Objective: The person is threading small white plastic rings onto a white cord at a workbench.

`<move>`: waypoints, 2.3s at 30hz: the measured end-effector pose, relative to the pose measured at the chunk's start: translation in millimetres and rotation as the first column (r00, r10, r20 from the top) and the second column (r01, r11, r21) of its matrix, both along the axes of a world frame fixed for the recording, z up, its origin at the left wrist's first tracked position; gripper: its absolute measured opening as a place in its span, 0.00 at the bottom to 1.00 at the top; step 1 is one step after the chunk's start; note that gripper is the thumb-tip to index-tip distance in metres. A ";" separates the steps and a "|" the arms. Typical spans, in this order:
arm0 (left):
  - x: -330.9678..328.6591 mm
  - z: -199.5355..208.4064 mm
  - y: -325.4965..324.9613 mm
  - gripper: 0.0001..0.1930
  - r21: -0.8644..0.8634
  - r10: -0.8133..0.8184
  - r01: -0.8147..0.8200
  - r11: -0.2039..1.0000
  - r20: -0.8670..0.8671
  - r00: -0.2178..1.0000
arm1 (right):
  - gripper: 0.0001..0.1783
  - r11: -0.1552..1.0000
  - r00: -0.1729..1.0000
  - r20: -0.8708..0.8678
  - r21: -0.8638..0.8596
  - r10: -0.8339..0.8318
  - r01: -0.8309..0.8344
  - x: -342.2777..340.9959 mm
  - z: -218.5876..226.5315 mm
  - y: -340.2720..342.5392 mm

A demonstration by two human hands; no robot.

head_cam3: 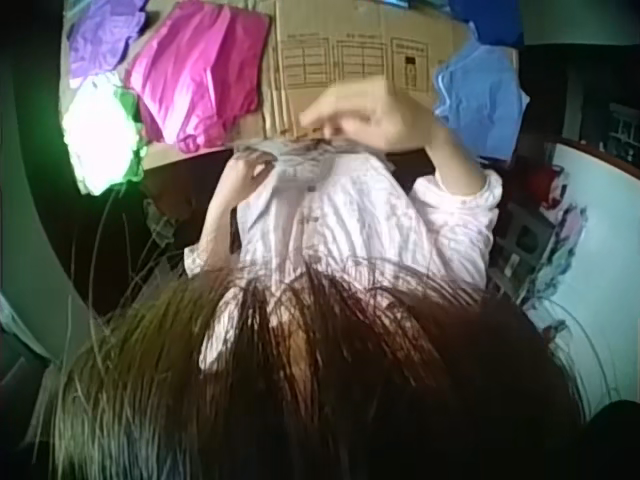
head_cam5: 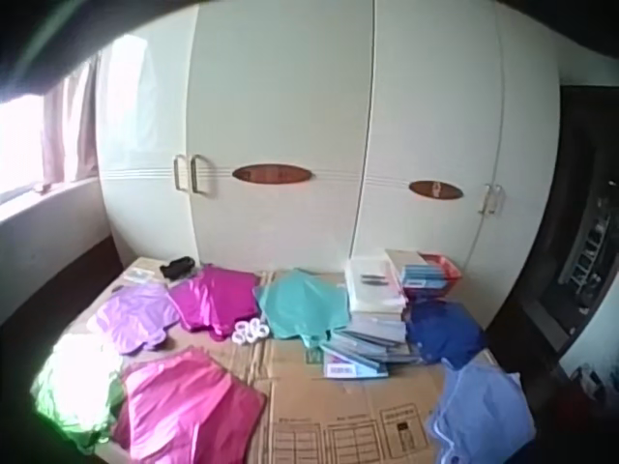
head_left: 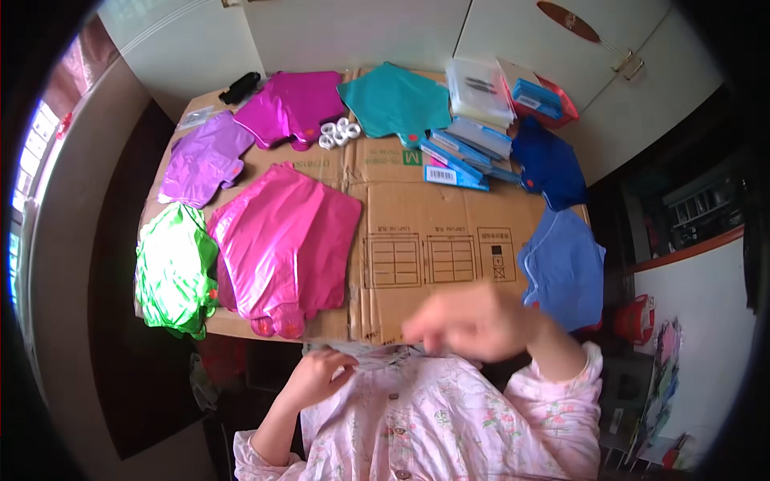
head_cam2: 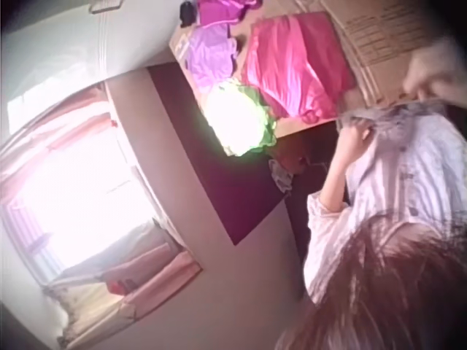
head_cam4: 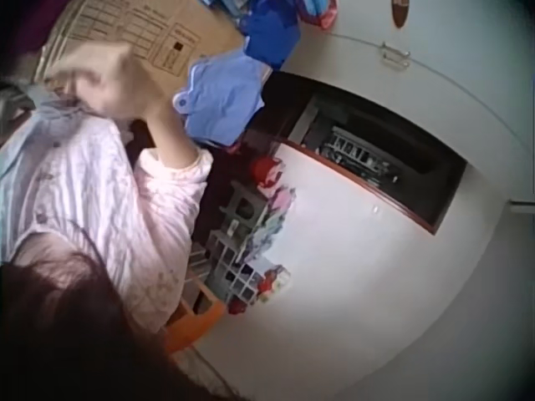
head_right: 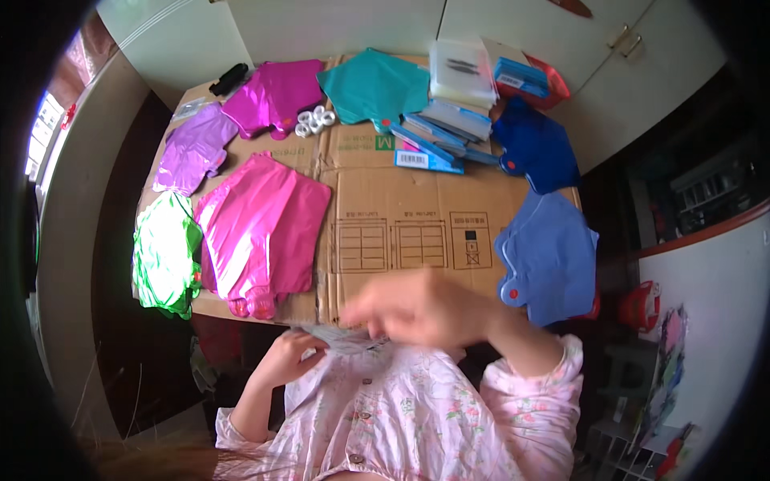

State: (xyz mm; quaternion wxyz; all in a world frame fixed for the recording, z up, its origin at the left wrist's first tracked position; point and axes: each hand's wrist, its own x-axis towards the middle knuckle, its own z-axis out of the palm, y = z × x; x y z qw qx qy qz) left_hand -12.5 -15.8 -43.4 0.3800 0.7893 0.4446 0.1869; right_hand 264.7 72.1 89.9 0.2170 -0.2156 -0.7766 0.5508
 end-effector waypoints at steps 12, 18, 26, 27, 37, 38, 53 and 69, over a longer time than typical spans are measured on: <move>21.5 -90.5 -13.8 0.10 0.190 0.159 -0.110 0.976 -0.267 0.951 | 0.10 0.842 0.795 0.279 0.182 -0.539 0.507 -17.9 -238.1 -110.5; 24.2 -102.9 -17.4 0.11 0.254 0.154 -0.100 0.962 -0.202 0.967 | 0.07 0.881 0.749 0.463 0.246 -0.473 0.404 -43.3 -277.5 -106.4; 49.0 -43.2 -14.3 0.14 0.211 0.025 -0.006 0.977 -0.090 0.996 | 0.04 0.848 0.825 0.198 0.095 -0.530 0.522 -26.4 -184.0 -105.8; 55.1 -28.0 -12.6 0.14 0.181 -0.024 0.031 0.983 -0.043 0.999 | 0.04 0.842 0.826 0.166 0.073 -0.539 0.534 -24.9 -166.8 -105.2; -1.6 103.6 42.5 0.06 -0.200 0.016 0.104 0.974 0.523 0.852 | 0.03 0.858 0.852 0.107 0.101 -0.513 0.504 47.1 0.9 -79.8; -11.6 110.2 40.3 0.07 -0.254 0.138 0.032 0.967 0.621 0.771 | 0.04 0.787 0.805 -0.039 0.189 -0.591 0.587 53.6 -4.8 -81.2; 11.8 127.5 47.9 0.03 0.152 -0.402 0.372 0.916 0.314 0.860 | 0.31 0.936 0.938 0.078 0.132 -0.337 0.326 43.5 -39.4 -88.2; 38.7 65.0 12.2 0.06 -0.516 0.509 -0.096 0.851 0.766 0.393 | 0.05 0.914 0.872 -0.281 -0.180 -0.401 0.363 -72.8 -115.7 -87.2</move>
